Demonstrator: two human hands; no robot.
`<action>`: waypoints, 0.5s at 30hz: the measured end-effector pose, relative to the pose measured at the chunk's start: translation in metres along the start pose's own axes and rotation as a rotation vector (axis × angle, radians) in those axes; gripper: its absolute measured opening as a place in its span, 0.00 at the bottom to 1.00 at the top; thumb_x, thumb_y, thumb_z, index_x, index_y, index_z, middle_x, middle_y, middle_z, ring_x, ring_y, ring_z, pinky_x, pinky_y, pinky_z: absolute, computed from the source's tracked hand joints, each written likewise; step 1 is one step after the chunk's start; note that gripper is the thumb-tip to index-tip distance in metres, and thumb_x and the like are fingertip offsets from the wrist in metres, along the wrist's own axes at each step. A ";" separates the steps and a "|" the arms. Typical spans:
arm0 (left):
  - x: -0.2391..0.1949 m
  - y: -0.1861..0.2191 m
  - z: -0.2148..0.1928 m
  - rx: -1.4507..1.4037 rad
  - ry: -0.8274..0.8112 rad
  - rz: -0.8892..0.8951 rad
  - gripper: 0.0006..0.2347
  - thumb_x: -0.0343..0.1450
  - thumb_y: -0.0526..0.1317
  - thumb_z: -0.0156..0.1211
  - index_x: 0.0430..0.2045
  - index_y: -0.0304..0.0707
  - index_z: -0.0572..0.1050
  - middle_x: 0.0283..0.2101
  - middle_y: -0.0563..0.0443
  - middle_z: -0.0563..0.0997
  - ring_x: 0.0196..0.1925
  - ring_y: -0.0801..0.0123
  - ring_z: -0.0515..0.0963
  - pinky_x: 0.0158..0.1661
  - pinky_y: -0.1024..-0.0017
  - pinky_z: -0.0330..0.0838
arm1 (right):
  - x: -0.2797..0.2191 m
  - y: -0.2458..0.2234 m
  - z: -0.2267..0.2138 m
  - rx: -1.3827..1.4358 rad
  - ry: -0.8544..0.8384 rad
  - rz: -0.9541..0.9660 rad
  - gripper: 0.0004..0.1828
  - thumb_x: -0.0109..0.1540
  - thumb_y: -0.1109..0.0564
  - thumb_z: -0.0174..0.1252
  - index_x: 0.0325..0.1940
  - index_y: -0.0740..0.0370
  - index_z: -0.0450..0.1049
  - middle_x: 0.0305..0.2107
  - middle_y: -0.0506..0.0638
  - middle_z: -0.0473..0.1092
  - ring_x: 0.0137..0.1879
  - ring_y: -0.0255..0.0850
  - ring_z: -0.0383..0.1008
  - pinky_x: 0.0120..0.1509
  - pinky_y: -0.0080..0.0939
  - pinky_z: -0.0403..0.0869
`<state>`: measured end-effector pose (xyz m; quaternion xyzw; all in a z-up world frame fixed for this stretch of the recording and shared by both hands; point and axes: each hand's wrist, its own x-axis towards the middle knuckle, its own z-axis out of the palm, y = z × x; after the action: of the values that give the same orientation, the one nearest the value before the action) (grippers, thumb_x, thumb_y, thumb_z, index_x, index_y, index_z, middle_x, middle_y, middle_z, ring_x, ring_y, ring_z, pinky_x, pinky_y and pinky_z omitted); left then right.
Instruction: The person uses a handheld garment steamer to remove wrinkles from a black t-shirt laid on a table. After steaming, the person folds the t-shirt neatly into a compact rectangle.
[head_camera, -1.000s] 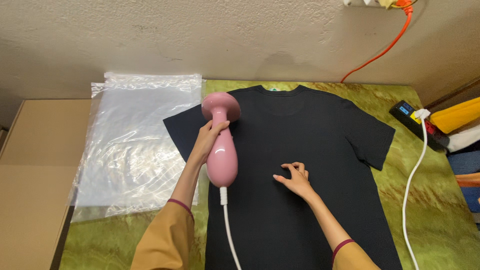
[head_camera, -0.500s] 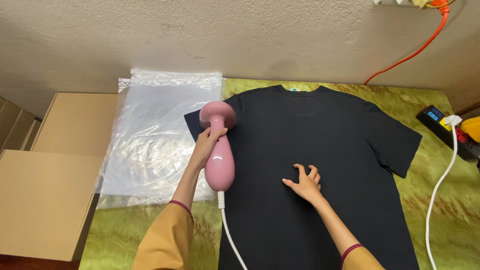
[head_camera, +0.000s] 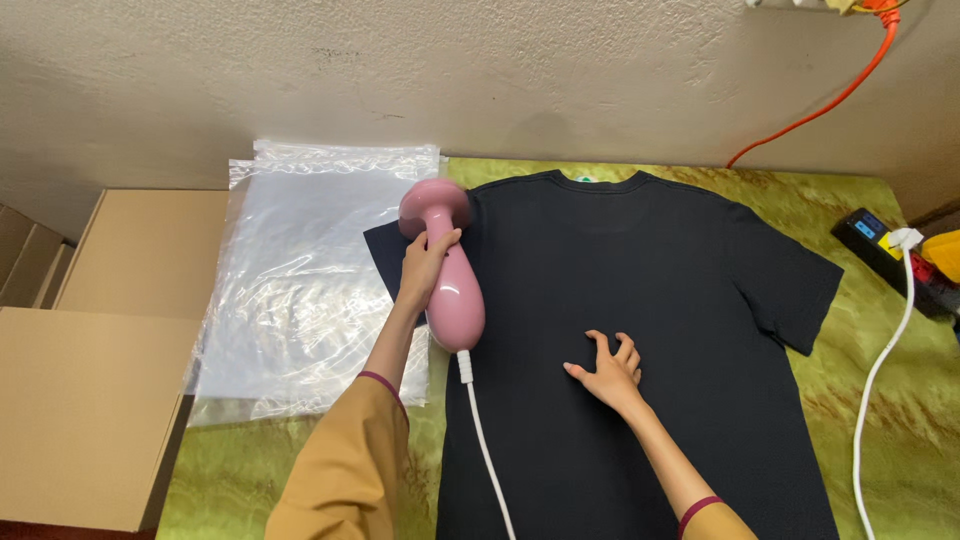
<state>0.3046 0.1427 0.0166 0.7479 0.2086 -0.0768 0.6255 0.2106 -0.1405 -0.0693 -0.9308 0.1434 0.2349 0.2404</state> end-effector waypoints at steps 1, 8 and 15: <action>-0.007 -0.002 -0.002 0.000 0.001 0.000 0.31 0.56 0.58 0.57 0.48 0.36 0.66 0.49 0.36 0.70 0.53 0.49 0.67 0.49 0.59 0.63 | 0.002 0.001 -0.001 0.000 -0.001 -0.001 0.35 0.52 0.42 0.57 0.60 0.43 0.50 0.59 0.57 0.35 0.66 0.61 0.33 0.62 0.69 0.45; -0.053 -0.018 -0.025 -0.057 0.005 -0.073 0.30 0.57 0.56 0.58 0.48 0.35 0.67 0.49 0.36 0.70 0.52 0.52 0.69 0.48 0.61 0.63 | 0.004 0.005 0.003 -0.008 0.008 -0.024 0.37 0.52 0.42 0.58 0.60 0.43 0.50 0.59 0.58 0.35 0.66 0.61 0.33 0.62 0.69 0.44; -0.076 -0.035 -0.043 -0.140 0.078 -0.052 0.30 0.58 0.55 0.59 0.48 0.33 0.66 0.49 0.36 0.69 0.51 0.55 0.68 0.49 0.62 0.62 | 0.001 0.011 0.010 0.128 0.127 -0.113 0.34 0.53 0.37 0.55 0.59 0.45 0.56 0.58 0.60 0.43 0.66 0.61 0.41 0.61 0.72 0.42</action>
<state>0.2156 0.1726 0.0224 0.6990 0.2568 -0.0491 0.6657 0.2038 -0.1450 -0.0816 -0.9332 0.1201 0.1518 0.3028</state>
